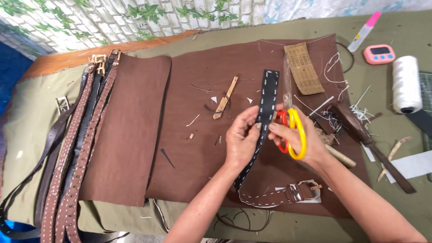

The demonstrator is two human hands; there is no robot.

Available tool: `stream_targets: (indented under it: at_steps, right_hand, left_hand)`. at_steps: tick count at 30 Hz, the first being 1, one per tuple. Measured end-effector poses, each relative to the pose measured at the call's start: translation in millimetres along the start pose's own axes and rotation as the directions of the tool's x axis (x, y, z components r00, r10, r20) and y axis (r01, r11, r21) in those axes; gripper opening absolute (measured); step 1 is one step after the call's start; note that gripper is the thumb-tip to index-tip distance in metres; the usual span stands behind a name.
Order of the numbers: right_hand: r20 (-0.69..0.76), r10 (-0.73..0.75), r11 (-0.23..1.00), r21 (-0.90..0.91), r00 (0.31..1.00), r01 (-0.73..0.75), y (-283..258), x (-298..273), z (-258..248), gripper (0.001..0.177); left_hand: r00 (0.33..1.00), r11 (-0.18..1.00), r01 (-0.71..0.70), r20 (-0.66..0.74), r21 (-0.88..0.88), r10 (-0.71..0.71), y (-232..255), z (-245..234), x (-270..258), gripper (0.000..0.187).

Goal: Trimming leather edges with scissors and using an awl to refine holes in a strap

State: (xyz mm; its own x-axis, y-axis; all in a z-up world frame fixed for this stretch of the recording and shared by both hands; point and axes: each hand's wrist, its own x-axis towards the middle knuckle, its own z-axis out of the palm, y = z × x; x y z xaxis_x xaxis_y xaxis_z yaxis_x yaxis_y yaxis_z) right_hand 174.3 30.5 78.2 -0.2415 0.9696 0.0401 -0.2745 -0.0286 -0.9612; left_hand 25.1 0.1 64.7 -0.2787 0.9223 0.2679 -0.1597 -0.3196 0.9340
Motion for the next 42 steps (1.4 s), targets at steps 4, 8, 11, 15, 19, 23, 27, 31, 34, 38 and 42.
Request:
stream_targets:
  at_steps: [4,8,11,15,19,23,27,31,34,38,42]
  right_hand:
    - [-0.072,0.006,1.0,0.011,0.997,-0.005,32.5,24.5,-13.9,0.059]
    - [-0.101,0.01,1.0,-0.017,0.995,-0.012,36.2,29.3,-25.8,0.059]
    - [-0.112,0.01,1.0,-0.016,0.994,-0.011,35.3,30.0,-25.1,0.058]
    - [-0.101,-0.022,0.998,-0.065,0.995,0.016,39.3,24.9,-24.9,0.055]
    - [0.086,-0.032,0.981,-0.186,0.996,0.047,31.8,9.0,-25.8,0.046]
    - [0.257,0.115,0.963,-0.266,0.959,-0.044,44.6,-19.2,-22.3,0.058]
    - [0.309,0.223,0.945,-0.303,0.925,-0.126,15.5,-30.6,-11.3,0.065]
    - [0.263,0.429,0.898,-0.23,0.864,-0.375,22.8,-31.5,-22.4,0.088]
    - [0.323,0.495,0.868,-0.141,0.807,-0.476,31.5,-28.8,-30.2,0.092]
    - [0.412,0.509,0.837,-0.034,0.755,-0.546,45.2,-30.4,-41.1,0.096]
    - [0.423,0.495,0.844,-0.029,0.759,-0.535,45.6,-30.9,-38.7,0.095]
  left_hand:
    - [0.997,0.997,0.06,0.053,0.05,-0.063,-19.1,-4.0,4.6,0.048]
    - [0.942,0.953,0.297,0.18,-0.054,-0.283,-44.2,-19.3,10.1,0.056]
    - [0.902,0.933,0.359,0.249,0.017,-0.352,-63.2,-24.8,10.5,0.05]
    - [0.912,0.929,0.368,0.174,0.049,-0.371,-64.5,-40.3,19.3,0.042]
    - [0.929,0.935,0.355,-0.11,0.005,-0.353,-70.3,-65.3,36.8,0.032]
    - [0.926,0.956,0.292,-0.238,-0.035,-0.292,-98.5,-77.3,43.4,0.028]
    - [0.936,0.951,0.308,-0.187,0.031,-0.297,-76.9,-71.6,36.9,0.037]
    - [0.94,0.941,0.338,-0.064,0.027,-0.336,-59.1,-68.7,40.1,0.046]
    - [0.944,0.946,0.325,-0.063,-0.011,-0.325,-74.7,-74.1,39.0,0.047]
    - [0.947,0.948,0.319,-0.044,0.015,-0.318,-76.0,-78.0,39.1,0.047]
    - [0.949,0.949,0.311,0.023,0.058,-0.313,-42.0,-70.3,44.1,0.045]
